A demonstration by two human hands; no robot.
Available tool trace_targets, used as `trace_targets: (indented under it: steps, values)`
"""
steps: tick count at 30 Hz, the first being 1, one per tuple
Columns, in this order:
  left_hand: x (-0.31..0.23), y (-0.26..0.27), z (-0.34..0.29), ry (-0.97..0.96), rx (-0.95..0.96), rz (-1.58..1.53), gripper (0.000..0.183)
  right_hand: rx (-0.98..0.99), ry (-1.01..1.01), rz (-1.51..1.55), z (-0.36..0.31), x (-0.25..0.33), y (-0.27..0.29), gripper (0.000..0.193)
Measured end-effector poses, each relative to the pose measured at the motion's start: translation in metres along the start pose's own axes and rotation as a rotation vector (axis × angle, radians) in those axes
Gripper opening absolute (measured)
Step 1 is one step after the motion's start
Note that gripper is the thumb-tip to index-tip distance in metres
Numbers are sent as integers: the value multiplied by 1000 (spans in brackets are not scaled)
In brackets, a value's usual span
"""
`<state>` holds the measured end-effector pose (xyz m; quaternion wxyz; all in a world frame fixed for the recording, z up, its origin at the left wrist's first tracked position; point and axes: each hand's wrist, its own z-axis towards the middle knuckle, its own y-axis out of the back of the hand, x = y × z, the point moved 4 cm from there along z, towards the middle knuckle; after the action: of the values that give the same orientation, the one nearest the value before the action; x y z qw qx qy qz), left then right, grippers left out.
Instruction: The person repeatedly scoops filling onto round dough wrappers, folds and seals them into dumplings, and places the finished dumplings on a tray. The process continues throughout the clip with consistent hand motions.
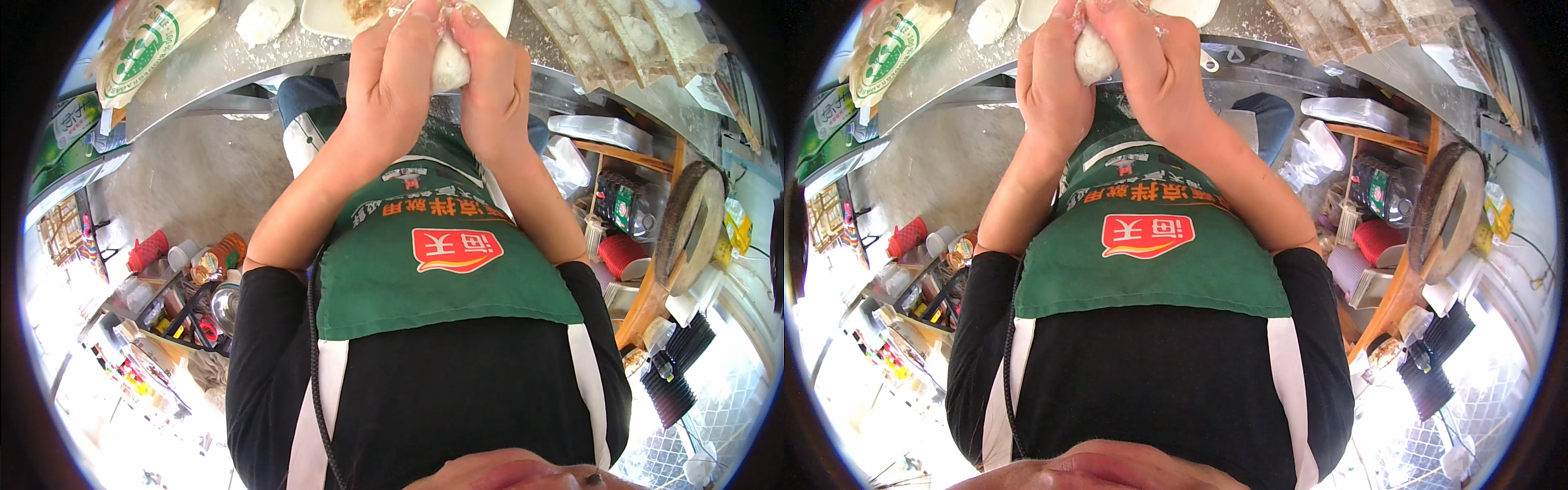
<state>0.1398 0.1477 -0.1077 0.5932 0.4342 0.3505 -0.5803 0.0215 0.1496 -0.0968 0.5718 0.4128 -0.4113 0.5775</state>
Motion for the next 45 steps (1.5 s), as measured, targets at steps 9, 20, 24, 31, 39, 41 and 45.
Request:
trace_targets:
  steps: [9,20,24,31,39,41,45]
  values:
    - [-4,-11,22,101,-146,-465,35,-21,-88,113,-4,23,34,24]
    - [-22,-27,39,326,257,-564,32,-191,-63,155,-6,25,87,30]
    - [-30,-38,67,356,288,-471,26,-430,-84,297,-9,31,92,15]
    - [-78,-99,150,-269,328,91,17,-516,-174,164,-20,23,95,13]
    - [-52,-151,185,-410,209,386,20,-466,-247,392,-22,9,92,51]
    - [-53,-155,184,-440,167,374,20,-450,-261,373,-20,8,91,48]
    - [-52,-151,179,-466,141,603,24,-426,-244,281,-19,9,84,32]
